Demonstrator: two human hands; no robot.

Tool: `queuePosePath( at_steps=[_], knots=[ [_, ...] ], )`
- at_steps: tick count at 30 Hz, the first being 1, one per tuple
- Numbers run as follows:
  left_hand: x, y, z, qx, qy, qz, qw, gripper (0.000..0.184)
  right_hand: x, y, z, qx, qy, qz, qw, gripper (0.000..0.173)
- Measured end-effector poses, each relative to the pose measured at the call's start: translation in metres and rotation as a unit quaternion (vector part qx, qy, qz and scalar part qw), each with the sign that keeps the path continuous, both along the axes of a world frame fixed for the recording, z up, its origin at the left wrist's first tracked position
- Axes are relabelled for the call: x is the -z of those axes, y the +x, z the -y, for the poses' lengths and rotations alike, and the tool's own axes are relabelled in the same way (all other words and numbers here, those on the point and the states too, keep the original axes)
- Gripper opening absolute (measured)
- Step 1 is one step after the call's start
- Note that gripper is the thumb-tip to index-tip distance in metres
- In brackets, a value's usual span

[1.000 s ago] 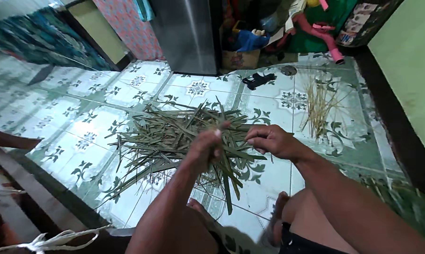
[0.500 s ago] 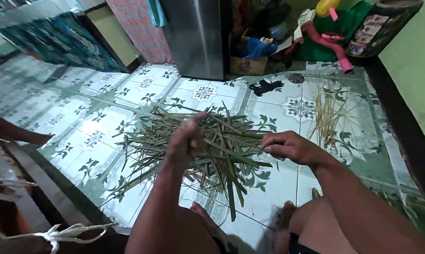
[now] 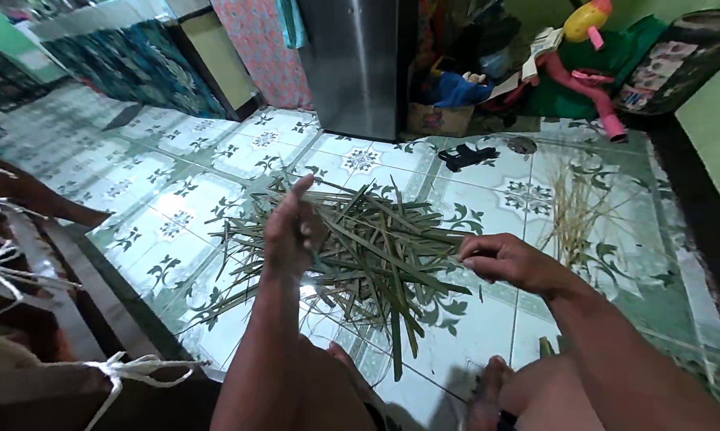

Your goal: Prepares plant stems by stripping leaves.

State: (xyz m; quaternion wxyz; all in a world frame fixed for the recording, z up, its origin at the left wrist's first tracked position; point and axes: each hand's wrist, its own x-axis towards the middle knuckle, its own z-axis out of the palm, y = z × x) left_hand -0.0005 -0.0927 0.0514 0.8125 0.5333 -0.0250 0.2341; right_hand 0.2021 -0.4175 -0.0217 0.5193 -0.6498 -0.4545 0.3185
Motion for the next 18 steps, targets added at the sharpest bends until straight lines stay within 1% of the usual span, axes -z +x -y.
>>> queuePosePath(
  at_steps=[1,3,5,6,7,8,10,12,14,16,17,18],
  knots=[
    [0.004,0.002,0.006,0.018,-0.003,-0.016,1.0,0.044,-0.001,-0.003,-0.003,0.001,-0.01,-0.013,1.0,0.013],
    [0.019,0.013,0.035,0.075,0.023,-0.097,0.992,0.048,-0.003,-0.011,-0.01,-0.004,-0.013,-0.024,1.0,0.018],
    [0.031,0.022,0.071,0.144,0.086,-0.191,0.967,0.04,-0.004,-0.017,-0.016,-0.006,0.012,-0.012,1.0,0.02],
    [0.031,0.024,0.079,0.159,0.109,-0.204,0.96,0.039,-0.004,-0.016,-0.017,-0.004,0.026,0.0,1.0,0.019],
    [0.028,0.024,0.078,0.148,0.113,-0.19,0.964,0.038,-0.005,-0.014,-0.017,0.001,0.036,0.011,0.999,0.017],
    [0.023,0.021,0.066,0.119,0.098,-0.16,0.975,0.038,-0.004,-0.011,-0.015,0.007,0.045,0.017,0.999,0.016],
    [0.011,0.011,0.034,0.053,0.058,-0.082,0.994,0.041,-0.003,-0.007,-0.009,0.02,0.051,0.018,0.998,0.014],
    [0.008,0.006,0.016,0.014,0.019,-0.04,0.999,0.043,-0.001,-0.005,-0.008,0.02,0.053,0.009,0.998,0.014],
    [0.018,0.009,0.026,0.034,0.015,-0.065,0.997,0.045,0.002,-0.006,-0.012,0.013,0.05,-0.001,0.999,0.014],
    [0.028,0.014,0.05,0.088,0.053,-0.131,0.986,0.043,0.001,-0.008,-0.014,0.004,0.051,-0.006,0.999,0.014],
    [0.027,0.016,0.057,0.107,0.072,-0.144,0.981,0.041,-0.001,-0.007,-0.012,0.002,0.052,-0.003,0.999,0.014],
    [0.023,0.016,0.056,0.101,0.077,-0.138,0.982,0.041,-0.002,-0.004,-0.009,0.003,0.053,0.0,0.999,0.014]
  ],
)
